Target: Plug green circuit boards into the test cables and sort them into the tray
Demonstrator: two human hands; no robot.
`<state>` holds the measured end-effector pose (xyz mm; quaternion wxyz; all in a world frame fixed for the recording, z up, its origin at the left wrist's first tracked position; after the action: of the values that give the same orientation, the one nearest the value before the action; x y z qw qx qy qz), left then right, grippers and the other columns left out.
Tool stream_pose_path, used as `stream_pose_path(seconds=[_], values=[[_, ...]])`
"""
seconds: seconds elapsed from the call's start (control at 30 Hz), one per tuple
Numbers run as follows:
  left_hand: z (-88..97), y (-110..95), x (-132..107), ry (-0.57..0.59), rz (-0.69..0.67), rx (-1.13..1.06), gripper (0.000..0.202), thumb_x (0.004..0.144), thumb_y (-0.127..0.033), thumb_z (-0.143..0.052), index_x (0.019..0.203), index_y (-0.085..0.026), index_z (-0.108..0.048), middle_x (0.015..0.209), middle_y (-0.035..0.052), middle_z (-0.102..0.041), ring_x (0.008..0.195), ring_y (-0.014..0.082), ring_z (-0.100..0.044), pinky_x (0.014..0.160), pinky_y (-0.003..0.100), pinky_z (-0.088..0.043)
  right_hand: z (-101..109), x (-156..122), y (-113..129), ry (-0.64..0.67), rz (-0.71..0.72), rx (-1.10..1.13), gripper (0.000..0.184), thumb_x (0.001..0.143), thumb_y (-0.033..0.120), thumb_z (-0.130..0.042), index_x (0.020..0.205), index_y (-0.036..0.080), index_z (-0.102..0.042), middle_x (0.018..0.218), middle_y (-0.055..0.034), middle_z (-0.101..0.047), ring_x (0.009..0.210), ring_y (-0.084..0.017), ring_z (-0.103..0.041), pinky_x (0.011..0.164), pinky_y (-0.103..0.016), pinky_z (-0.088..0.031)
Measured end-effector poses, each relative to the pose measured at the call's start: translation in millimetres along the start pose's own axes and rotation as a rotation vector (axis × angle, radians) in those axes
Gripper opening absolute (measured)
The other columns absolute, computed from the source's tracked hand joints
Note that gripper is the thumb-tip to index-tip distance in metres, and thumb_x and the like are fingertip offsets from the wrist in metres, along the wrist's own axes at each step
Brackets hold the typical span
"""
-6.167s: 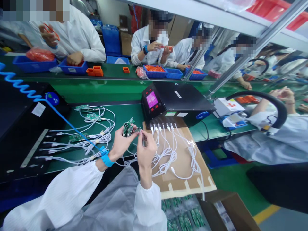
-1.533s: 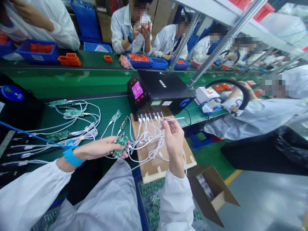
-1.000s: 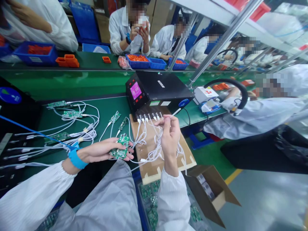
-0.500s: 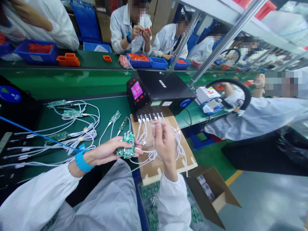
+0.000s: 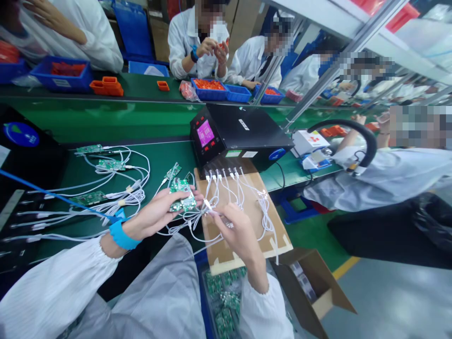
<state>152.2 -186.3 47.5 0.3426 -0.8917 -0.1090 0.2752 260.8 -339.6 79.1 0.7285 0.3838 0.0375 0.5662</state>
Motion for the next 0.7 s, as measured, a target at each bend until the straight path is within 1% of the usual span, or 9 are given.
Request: stream_pose_path(seconds=[0.03,0.1,0.17,0.23,0.3,0.43,0.57,0.7], values=[[1.3,-2,1,-0.048,-0.027,-0.037,0.010,0.090,-0.016,-0.070,0.098,-0.012,-0.074,0.100,0.0126,-0.080,0.101,0.0229,-0.077,0.103,0.035,-0.056,1,-2,3,-0.048,0.026,-0.018,0.009,0.102,0.021,-0.062,0.098,0.022,-0.070,0.078,-0.0015,-0.069,0.070,-0.016,-0.061,0.066,-0.031,-0.048],[1.7,-6,3,-0.117,-0.047,-0.090,0.007,0.090,-0.012,-0.067,0.091,-0.009,-0.073,0.100,0.0157,-0.079,0.104,0.0246,-0.076,0.106,0.037,-0.055,0,-4,14,-0.121,0.122,-0.065,0.009,0.099,0.016,-0.063,0.099,0.022,-0.070,0.077,-0.0012,-0.069,0.070,-0.016,-0.059,0.069,-0.033,-0.048],[0.7,-7,3,-0.157,-0.041,-0.117,0.007,0.090,-0.009,-0.066,0.087,-0.007,-0.072,0.100,0.0175,-0.079,0.108,0.0259,-0.076,0.108,0.039,-0.054,-5,-6,25,-0.157,0.220,-0.120,0.012,0.097,0.011,-0.064,0.101,0.022,-0.069,0.076,-0.0013,-0.069,0.068,-0.016,-0.057,0.068,-0.033,-0.047],[-0.5,-6,2,-0.175,-0.032,-0.127,0.007,0.089,-0.008,-0.066,0.084,-0.008,-0.071,0.100,0.0178,-0.079,0.110,0.0266,-0.075,0.110,0.040,-0.054,-11,-6,33,-0.176,0.282,-0.149,0.014,0.096,0.009,-0.065,0.102,0.021,-0.069,0.074,-0.0013,-0.069,0.066,-0.016,-0.055,0.065,-0.033,-0.046],[-2.6,-4,2,-0.155,-0.044,-0.132,0.007,0.089,-0.009,-0.068,0.083,-0.008,-0.072,0.100,0.0173,-0.079,0.113,0.0271,-0.074,0.110,0.040,-0.054,-15,-5,36,-0.185,0.298,-0.157,0.014,0.095,0.009,-0.066,0.101,0.021,-0.069,0.072,-0.0012,-0.068,0.065,-0.016,-0.054,0.063,-0.033,-0.045],[-7.5,-2,1,-0.083,-0.100,-0.135,0.005,0.086,-0.014,-0.075,0.085,-0.009,-0.073,0.101,0.0160,-0.080,0.113,0.0286,-0.074,0.110,0.042,-0.054,-19,-4,35,-0.190,0.280,-0.163,0.014,0.096,0.010,-0.064,0.101,0.022,-0.069,0.071,-0.0008,-0.067,0.064,-0.016,-0.053,0.062,-0.033,-0.044],[-9.9,-1,-1,-0.080,-0.135,-0.119,0.016,0.079,-0.018,-0.083,0.089,-0.009,-0.073,0.107,0.0161,-0.079,0.115,0.0299,-0.073,0.111,0.043,-0.053,-19,-6,35,-0.222,0.279,-0.176,0.015,0.095,0.008,-0.065,0.102,0.022,-0.066,0.071,-0.0005,-0.066,0.065,-0.016,-0.052,0.063,-0.033,-0.043],[-10.0,1,-3,-0.089,-0.176,-0.094,0.027,0.078,-0.024,-0.087,0.097,-0.010,-0.075,0.112,0.0150,-0.079,0.116,0.0288,-0.072,0.110,0.042,-0.052,-22,-7,35,-0.238,0.283,-0.194,0.018,0.094,0.005,-0.066,0.102,0.021,-0.064,0.071,-0.0002,-0.065,0.065,-0.016,-0.050,0.063,-0.033,-0.042]])
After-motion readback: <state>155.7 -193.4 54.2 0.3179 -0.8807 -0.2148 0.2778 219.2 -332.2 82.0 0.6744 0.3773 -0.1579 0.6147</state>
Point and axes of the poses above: each hand's wrist, its own x-axis towards the middle knuckle, its own z-axis out of the back of the hand, y = z × x, the point moved 6 cm from there along x, towards the middle knuckle
